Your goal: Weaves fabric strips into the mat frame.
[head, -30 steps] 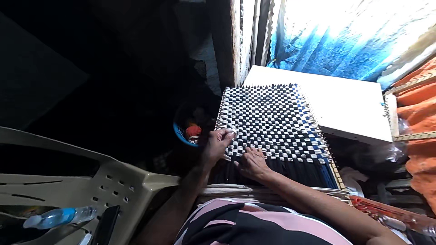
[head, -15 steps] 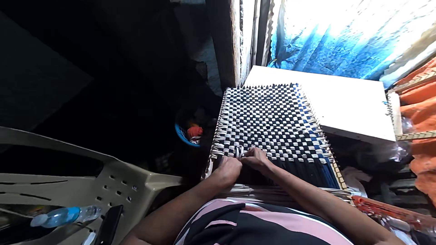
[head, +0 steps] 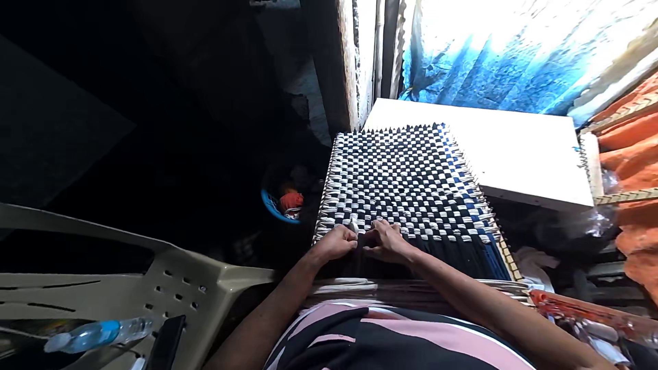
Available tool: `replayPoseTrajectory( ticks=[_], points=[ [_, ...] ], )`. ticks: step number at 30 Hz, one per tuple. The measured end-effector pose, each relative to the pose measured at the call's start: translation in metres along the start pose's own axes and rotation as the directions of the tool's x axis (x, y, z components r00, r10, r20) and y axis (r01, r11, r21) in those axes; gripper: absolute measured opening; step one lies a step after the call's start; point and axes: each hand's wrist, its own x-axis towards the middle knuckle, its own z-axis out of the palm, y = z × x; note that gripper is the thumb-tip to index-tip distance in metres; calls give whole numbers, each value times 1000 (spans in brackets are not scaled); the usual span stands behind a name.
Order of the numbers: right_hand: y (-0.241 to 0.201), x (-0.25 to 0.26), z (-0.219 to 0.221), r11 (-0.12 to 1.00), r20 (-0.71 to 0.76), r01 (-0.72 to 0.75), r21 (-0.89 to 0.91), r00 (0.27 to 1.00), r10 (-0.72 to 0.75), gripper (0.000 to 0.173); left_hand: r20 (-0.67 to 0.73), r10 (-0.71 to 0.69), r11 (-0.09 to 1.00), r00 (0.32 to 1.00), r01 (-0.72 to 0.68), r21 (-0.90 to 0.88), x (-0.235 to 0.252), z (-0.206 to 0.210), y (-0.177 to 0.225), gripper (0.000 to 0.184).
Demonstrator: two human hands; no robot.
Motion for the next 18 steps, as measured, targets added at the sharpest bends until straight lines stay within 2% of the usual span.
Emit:
replayPoseTrajectory(
  ticks=[3, 5, 8, 10, 12, 13, 14, 16, 18],
  points=[
    [-10, -4, -2, 996, -112, 34, -79, 993, -43, 27, -33, 60, 996, 998, -58, 68, -2, -7, 2, 22],
    [-10, -7, 0, 983, -182, 143, -112, 970, -162, 21, -52, 94, 995, 994, -91, 45, -4, -9, 0, 18],
    [-12, -12, 1, 943, -237, 289, -166, 916, -323, 24, -75, 128, 990, 989, -132, -47, -6, -9, -4, 12],
    [-17, -17, -3, 930, -234, 336, -149, 902, -364, 26, -67, 152, 988, 986, -153, -7, -8, -10, -4, 12],
    [-21, -24, -16, 941, -200, 339, 2, 922, -332, 23, -65, 152, 985, 986, -146, 94, -12, -8, 1, 12],
    [-23, -29, -27, 940, -180, 309, 146, 942, -282, 21, -87, 165, 978, 983, -151, 147, -15, -7, 4, 14],
    [-21, -34, -39, 909, -171, 268, 318, 960, -223, 19, -116, 187, 966, 975, -161, 203, -18, -6, 8, 18],
    [-5, -43, -61, 763, -211, 227, 605, 970, -122, 12, -178, 241, 942, 954, -186, 280, -23, -7, 11, 29],
    [18, -55, -82, 728, -249, 156, 668, 968, 20, 11, -184, 247, 939, 951, -189, 288, -27, -10, 9, 31]
  ],
)
